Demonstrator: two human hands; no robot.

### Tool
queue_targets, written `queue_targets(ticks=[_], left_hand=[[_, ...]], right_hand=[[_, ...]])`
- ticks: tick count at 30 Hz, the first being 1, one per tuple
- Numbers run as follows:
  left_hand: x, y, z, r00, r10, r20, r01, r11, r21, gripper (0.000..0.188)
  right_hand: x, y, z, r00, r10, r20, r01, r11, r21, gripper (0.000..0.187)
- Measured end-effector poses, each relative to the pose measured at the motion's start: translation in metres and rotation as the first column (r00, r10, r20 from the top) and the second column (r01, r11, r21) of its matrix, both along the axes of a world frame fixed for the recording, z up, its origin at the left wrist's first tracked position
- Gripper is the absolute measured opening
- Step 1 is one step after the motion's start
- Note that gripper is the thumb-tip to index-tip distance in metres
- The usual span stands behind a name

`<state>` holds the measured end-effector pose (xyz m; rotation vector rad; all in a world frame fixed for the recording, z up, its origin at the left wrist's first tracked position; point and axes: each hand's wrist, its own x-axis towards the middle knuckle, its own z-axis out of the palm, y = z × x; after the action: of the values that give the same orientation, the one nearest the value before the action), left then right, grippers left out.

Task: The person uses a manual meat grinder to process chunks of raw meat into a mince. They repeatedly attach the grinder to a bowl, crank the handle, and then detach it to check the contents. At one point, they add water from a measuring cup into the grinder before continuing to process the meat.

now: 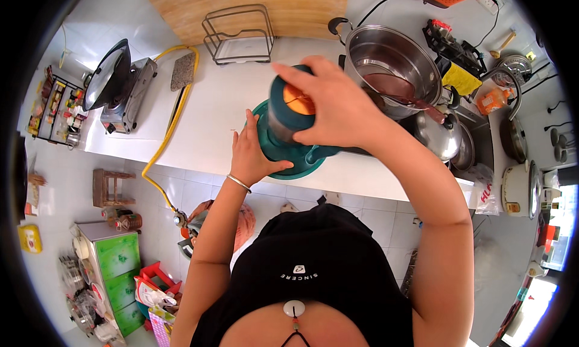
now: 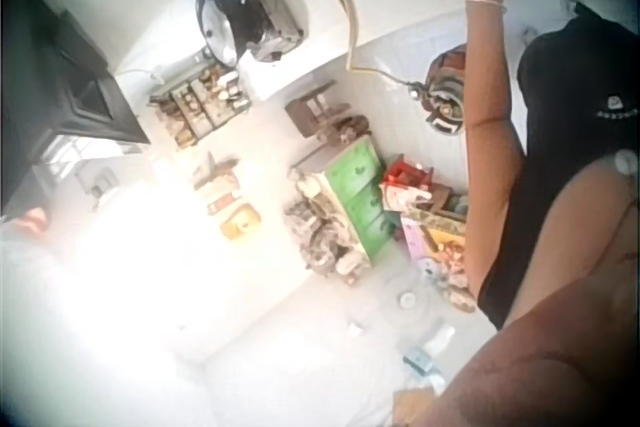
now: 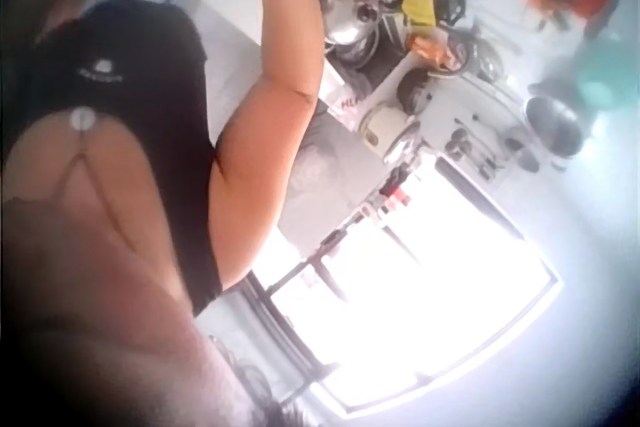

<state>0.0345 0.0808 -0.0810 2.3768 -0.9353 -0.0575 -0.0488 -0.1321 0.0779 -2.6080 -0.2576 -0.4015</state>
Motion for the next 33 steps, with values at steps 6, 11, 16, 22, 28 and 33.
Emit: queue_targets(ticks=[6,11,16,22,28,33], left_hand=[[0.001,0.005,-0.001,0.999,0.004,-0.034,-0.005,1.0,-0.03,0.154],[0.002,0.007,-0.01,1.0,-0.001,-0.029,-0.001,0.997,-0.074,0.152],[0.0,0.007,-0.014,1.0,-0.002,-0.006,0.001,0.993,-0.115,0.152],[0.0,0.003,-0.015,1.0,-0.005,0.006,0.006,0.989,-0.145,0.153],[0.002,-0.01,0.039,0.996,-0.055,-0.063,0.028,0.927,-0.374,0.149],[0.016,-0.021,0.037,0.853,-0.411,-0.323,0.108,0.743,-0.66,0.133]], right_hand=[[0.034,0.023,-0.018,0.981,0.043,-0.187,-0.077,0.98,-0.183,0.097],[0.049,0.013,-0.019,0.937,0.274,-0.217,-0.323,0.916,-0.238,0.087],[0.04,0.035,-0.032,0.988,0.072,-0.138,-0.116,0.933,-0.34,0.085],[0.029,0.043,-0.039,0.982,-0.136,-0.132,0.087,0.942,-0.323,0.095],[0.047,0.003,-0.034,0.886,0.138,-0.443,0.189,0.765,0.616,0.085],[0.041,0.006,-0.053,0.844,0.283,-0.455,0.454,0.073,0.888,0.056]])
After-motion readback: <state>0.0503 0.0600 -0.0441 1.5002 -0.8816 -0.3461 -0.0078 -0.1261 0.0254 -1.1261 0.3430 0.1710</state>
